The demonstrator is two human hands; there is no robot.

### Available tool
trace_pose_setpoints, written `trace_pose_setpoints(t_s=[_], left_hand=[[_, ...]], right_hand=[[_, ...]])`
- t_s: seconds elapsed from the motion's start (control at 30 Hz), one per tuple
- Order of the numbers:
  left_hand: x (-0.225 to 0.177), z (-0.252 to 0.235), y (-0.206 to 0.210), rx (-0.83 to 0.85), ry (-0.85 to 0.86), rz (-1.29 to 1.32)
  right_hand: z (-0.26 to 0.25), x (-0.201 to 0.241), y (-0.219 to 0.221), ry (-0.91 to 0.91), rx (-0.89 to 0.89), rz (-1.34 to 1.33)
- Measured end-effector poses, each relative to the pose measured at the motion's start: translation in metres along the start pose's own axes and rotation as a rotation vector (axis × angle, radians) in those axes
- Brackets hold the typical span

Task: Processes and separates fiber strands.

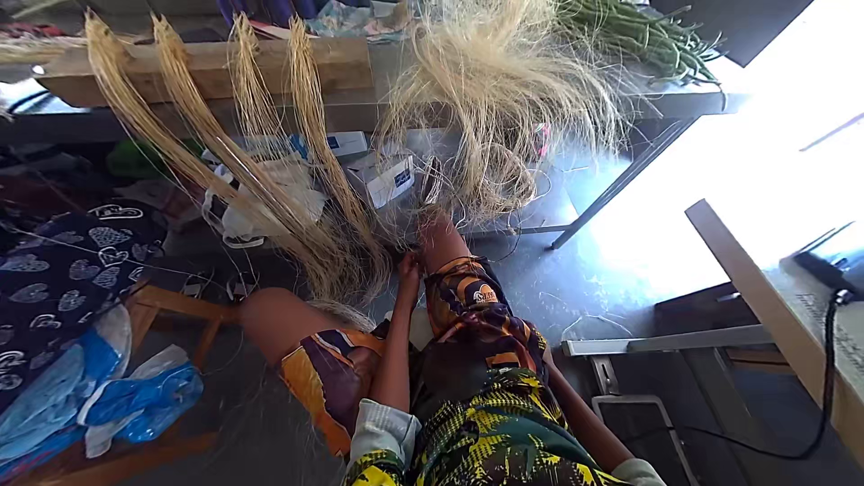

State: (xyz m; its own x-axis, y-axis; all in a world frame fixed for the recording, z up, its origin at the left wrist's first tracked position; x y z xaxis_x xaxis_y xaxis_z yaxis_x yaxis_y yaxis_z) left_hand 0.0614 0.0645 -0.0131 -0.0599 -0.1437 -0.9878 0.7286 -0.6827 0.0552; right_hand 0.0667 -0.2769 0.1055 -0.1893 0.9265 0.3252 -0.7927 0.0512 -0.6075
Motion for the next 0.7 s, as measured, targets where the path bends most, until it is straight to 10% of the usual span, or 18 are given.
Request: trace_pose_setpoints(t_s=[0.07,0.17,0.47,0.7], left_hand=[[0.003,-0.001,-0.004,-0.017,-0.056,0.059],[0.007,-0.002,-0.006,0.005,-0.108,0.127],[0.001,0.003,-0.012,0.021,-0.086,0.148],[-0.021,0.032,-0.017,-0.074,0.045,-0.121]], right_hand=[[-0.127,-0.091,0.041,-0.242,-0.511,-0.258],[-0.173,-0.128,0.051,-0.093,-0.373,-0.339],[-0.117,-0.093,-0.011,-0.127,-0.284,-0.385],[-0.017,-0.036,-0.125,-0.346,-0.668,-0.346]])
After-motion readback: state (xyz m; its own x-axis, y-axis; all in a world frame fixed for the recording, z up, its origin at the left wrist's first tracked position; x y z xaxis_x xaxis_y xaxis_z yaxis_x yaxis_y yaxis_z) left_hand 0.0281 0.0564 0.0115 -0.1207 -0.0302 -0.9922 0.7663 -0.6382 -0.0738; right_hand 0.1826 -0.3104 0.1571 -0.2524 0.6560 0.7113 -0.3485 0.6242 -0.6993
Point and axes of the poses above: each hand's wrist, its own z-axis away from the middle knuckle, its own y-axis out of the palm, x = y × z, the point moved 9 cm from there along -z, towards the middle knuckle
